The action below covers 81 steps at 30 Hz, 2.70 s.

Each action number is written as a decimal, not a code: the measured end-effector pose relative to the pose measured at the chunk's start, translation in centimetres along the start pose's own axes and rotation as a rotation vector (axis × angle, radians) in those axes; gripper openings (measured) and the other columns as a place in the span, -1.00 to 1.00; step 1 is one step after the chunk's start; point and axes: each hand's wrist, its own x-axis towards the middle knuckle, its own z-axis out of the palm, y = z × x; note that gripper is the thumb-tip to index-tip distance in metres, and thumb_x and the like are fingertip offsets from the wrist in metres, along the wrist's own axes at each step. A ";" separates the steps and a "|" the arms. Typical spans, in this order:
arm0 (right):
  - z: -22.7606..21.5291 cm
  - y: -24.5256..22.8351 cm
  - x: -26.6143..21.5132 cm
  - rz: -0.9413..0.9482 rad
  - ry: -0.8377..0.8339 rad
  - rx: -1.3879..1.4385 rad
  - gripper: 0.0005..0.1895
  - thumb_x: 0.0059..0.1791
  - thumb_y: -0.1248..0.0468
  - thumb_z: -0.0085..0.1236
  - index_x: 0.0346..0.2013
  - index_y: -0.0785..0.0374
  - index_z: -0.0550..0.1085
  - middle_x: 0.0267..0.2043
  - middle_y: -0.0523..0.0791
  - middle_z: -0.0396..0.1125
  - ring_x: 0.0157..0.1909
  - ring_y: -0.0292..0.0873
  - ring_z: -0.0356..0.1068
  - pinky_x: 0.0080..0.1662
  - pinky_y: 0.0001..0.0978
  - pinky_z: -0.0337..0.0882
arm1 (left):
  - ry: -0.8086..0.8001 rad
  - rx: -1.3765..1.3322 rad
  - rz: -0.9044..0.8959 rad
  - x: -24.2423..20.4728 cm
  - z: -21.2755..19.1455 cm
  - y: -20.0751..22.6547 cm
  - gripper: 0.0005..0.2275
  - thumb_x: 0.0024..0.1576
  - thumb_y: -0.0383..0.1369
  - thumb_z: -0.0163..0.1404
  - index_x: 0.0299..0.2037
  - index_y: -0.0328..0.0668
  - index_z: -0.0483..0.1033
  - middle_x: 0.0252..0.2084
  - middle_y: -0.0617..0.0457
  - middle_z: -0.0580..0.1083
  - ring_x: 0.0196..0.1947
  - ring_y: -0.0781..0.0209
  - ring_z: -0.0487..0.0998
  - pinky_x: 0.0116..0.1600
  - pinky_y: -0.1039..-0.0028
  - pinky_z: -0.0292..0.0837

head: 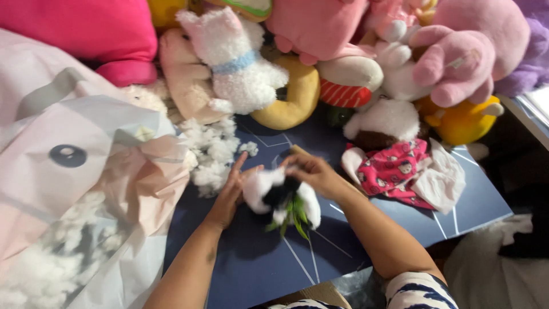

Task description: The person stuffs a small panda plush toy with white synthetic filling, repeatedly adding and compressing the material by hand. They use a cardboard tube to push the filling deeper into the toy's body and head.

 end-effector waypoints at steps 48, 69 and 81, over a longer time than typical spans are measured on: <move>2.6 1.7 -0.7 0.487 0.076 0.370 -0.56 -0.17 0.38 0.38 -0.01 0.38 0.53 -0.14 0.09 0.49 -0.06 0.07 0.51 0.01 0.01 0.53 | -0.072 -0.053 -0.191 -1.3 1.6 0.0 -0.29 0.16 -0.14 0.17 0.44 -0.14 0.06 0.26 -0.37 0.30 0.32 -0.35 0.26 0.30 -0.19 0.25; 2.4 0.2 0.0 0.400 0.013 0.328 -0.62 -0.17 0.35 0.37 -0.08 0.38 0.56 -0.11 0.06 0.53 -0.03 0.00 0.52 0.04 -0.09 0.50 | 0.102 -0.020 0.067 0.0 0.2 -3.9 -0.85 0.22 -0.39 0.13 -0.20 -0.28 0.42 -0.26 -0.16 0.53 -0.14 0.01 0.55 -0.05 0.10 0.48; 3.2 0.8 -0.3 0.557 0.077 0.351 -0.47 -0.19 0.33 0.39 0.07 0.34 0.52 -0.09 0.09 0.50 -0.07 0.05 0.51 0.01 0.05 0.50 | 0.159 -0.056 0.024 0.2 0.4 -2.2 -0.81 0.22 -0.35 0.15 -0.30 -0.17 0.37 -0.33 -0.12 0.52 -0.21 0.08 0.56 -0.17 0.26 0.45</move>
